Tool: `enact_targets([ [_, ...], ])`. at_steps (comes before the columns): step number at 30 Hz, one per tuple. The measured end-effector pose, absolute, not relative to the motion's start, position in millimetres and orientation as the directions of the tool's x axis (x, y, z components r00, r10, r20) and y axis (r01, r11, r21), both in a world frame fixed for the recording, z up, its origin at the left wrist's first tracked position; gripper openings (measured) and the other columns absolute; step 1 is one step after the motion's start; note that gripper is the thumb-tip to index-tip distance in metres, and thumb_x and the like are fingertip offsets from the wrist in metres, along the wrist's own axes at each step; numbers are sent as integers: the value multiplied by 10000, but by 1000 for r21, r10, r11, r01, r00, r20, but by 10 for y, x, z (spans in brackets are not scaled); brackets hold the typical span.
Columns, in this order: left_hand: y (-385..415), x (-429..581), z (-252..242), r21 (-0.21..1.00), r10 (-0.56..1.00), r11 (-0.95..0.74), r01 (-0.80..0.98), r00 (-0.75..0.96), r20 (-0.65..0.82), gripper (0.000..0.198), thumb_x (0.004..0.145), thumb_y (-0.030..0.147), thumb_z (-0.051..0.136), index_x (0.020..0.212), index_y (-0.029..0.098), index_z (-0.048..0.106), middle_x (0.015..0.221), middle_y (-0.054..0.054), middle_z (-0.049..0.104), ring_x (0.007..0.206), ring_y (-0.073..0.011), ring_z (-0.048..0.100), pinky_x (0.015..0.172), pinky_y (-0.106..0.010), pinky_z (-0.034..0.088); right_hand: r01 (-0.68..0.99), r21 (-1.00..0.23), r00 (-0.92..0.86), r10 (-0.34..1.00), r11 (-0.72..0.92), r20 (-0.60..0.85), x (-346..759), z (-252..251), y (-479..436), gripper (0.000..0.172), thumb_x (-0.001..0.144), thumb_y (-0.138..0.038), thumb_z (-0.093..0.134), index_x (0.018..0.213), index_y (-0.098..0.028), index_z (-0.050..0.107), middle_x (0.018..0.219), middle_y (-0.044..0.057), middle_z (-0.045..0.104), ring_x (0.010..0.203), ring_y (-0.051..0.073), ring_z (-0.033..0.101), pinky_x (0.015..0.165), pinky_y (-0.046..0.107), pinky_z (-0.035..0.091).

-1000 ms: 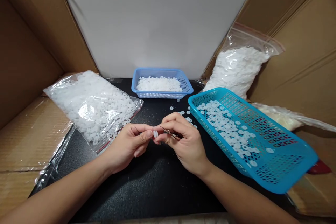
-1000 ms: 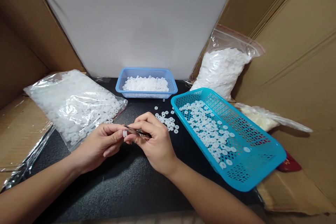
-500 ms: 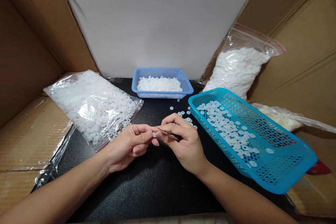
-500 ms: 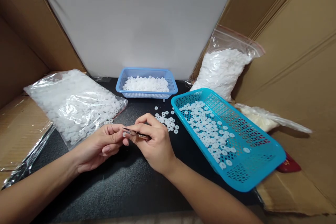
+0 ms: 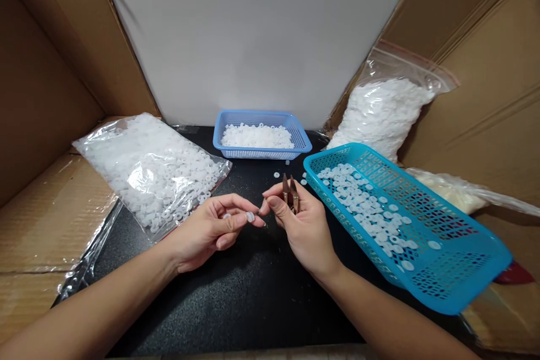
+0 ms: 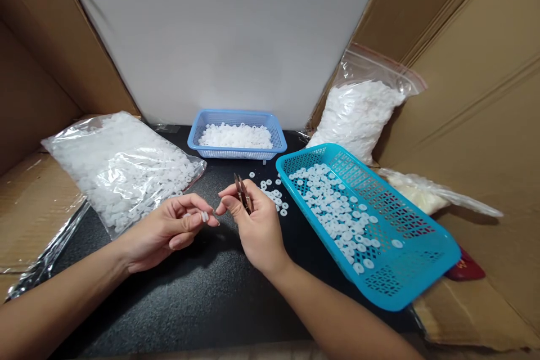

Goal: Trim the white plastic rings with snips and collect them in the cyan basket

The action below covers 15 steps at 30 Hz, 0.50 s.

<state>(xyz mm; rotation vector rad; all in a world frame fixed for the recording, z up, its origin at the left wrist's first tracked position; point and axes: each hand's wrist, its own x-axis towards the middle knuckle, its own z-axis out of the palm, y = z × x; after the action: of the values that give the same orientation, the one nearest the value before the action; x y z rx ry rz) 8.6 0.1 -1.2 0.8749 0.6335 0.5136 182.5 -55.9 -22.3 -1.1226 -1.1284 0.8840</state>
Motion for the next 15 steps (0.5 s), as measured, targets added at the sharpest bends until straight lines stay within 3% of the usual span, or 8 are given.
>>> enact_targets([
  [3,3,88,-19,848,660,509,-147,699,-275,199,714,281,912,816,159,792,845,-71,781,389,26,364,410,-134,228,-39,-973,227,950,228,213,1820,-225,-560,358,926,-526,665,921,-169,641,670,-6,611,498,65,394,486,210,319],
  [7,16,85,-31,887,686,443,-127,685,-244,197,720,292,898,840,161,814,860,-79,776,398,13,351,413,-166,220,-70,-974,230,953,215,194,1813,-235,-560,378,922,-544,666,941,-167,641,655,-10,587,530,77,433,496,210,319],
  [12,16,77,-56,916,712,393,-83,657,-247,222,687,303,907,835,157,829,747,-50,724,403,-5,361,406,-185,202,-68,-973,228,953,219,199,1808,-241,-566,366,931,-536,661,959,-172,645,653,-19,574,537,75,443,506,205,326],
  [15,12,91,-49,903,706,420,-94,658,-260,225,683,268,909,861,156,829,814,-62,743,413,2,363,406,-181,199,1,-978,224,954,207,201,1835,-249,-571,435,946,-590,614,853,-166,637,618,-15,543,528,78,445,514,209,347],
])
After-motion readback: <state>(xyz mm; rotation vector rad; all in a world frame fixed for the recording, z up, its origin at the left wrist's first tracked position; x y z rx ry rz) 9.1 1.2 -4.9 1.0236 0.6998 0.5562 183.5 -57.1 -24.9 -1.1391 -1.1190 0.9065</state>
